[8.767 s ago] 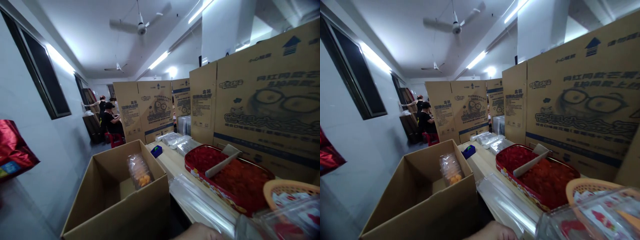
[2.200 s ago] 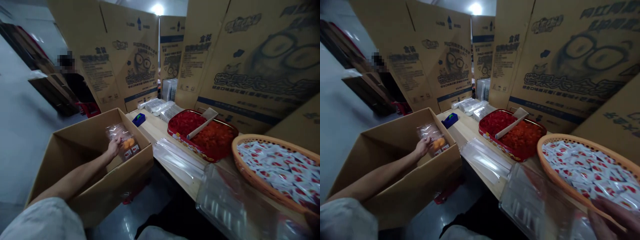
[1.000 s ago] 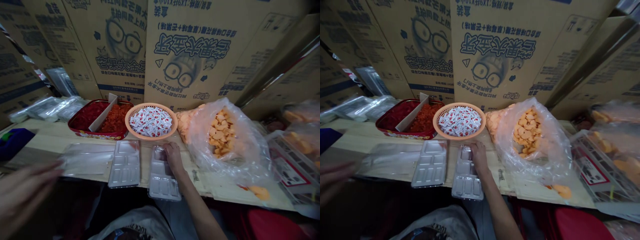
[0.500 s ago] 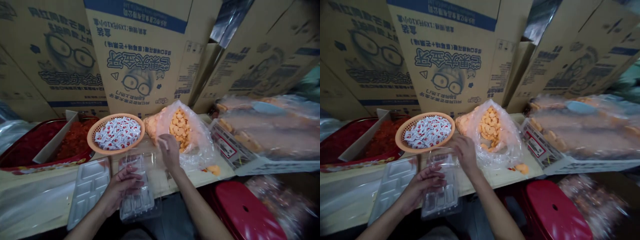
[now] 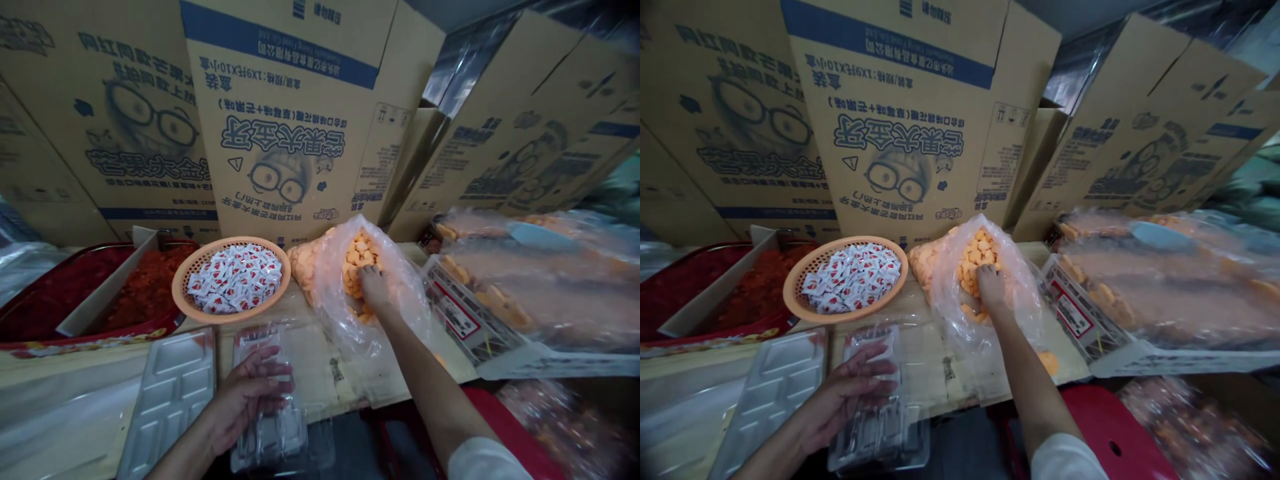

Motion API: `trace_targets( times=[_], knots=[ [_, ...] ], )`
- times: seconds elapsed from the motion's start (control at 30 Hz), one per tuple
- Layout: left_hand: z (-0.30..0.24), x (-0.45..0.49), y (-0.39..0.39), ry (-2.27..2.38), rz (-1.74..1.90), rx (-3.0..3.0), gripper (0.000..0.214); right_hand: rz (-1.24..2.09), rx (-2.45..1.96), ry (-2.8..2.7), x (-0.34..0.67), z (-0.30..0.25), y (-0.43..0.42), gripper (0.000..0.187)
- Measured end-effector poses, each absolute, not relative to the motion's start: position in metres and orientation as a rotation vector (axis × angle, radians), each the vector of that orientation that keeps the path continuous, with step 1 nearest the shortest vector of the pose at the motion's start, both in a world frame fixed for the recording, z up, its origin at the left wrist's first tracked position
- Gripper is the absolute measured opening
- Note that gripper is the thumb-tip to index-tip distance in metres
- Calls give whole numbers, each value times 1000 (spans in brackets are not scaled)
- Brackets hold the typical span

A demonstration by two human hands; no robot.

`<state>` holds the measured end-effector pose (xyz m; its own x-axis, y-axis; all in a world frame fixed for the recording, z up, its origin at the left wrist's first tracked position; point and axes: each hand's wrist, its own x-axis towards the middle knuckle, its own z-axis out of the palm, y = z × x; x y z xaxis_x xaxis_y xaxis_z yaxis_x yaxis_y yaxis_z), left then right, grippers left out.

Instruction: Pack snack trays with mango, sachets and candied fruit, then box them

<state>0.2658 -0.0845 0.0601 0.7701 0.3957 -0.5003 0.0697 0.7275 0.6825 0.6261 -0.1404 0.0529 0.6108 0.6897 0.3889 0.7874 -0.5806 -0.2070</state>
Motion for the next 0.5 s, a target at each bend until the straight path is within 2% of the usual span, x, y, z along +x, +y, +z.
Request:
trace_targets(
  times=[0.13, 0.27, 0.33, 0.4, 0.5],
  knots=[
    [60, 270, -81, 664, 180, 745, 57, -330, -2259, -1010, 604, 79, -143, 25],
    [61, 276, -81, 632, 146, 764, 60, 267, -1549, -955, 539, 115, -153, 29],
    [63, 278, -83, 620, 131, 764, 62, 599, -1477, -1088, 503, 124, -154, 24],
    [65, 279, -85, 610, 130, 758, 62, 748, -1488, -1247, 474, 121, -150, 17],
    [65, 276, -87, 589, 140, 741, 63, 676, -1601, -1447, 454, 103, -136, 8]
  ],
)
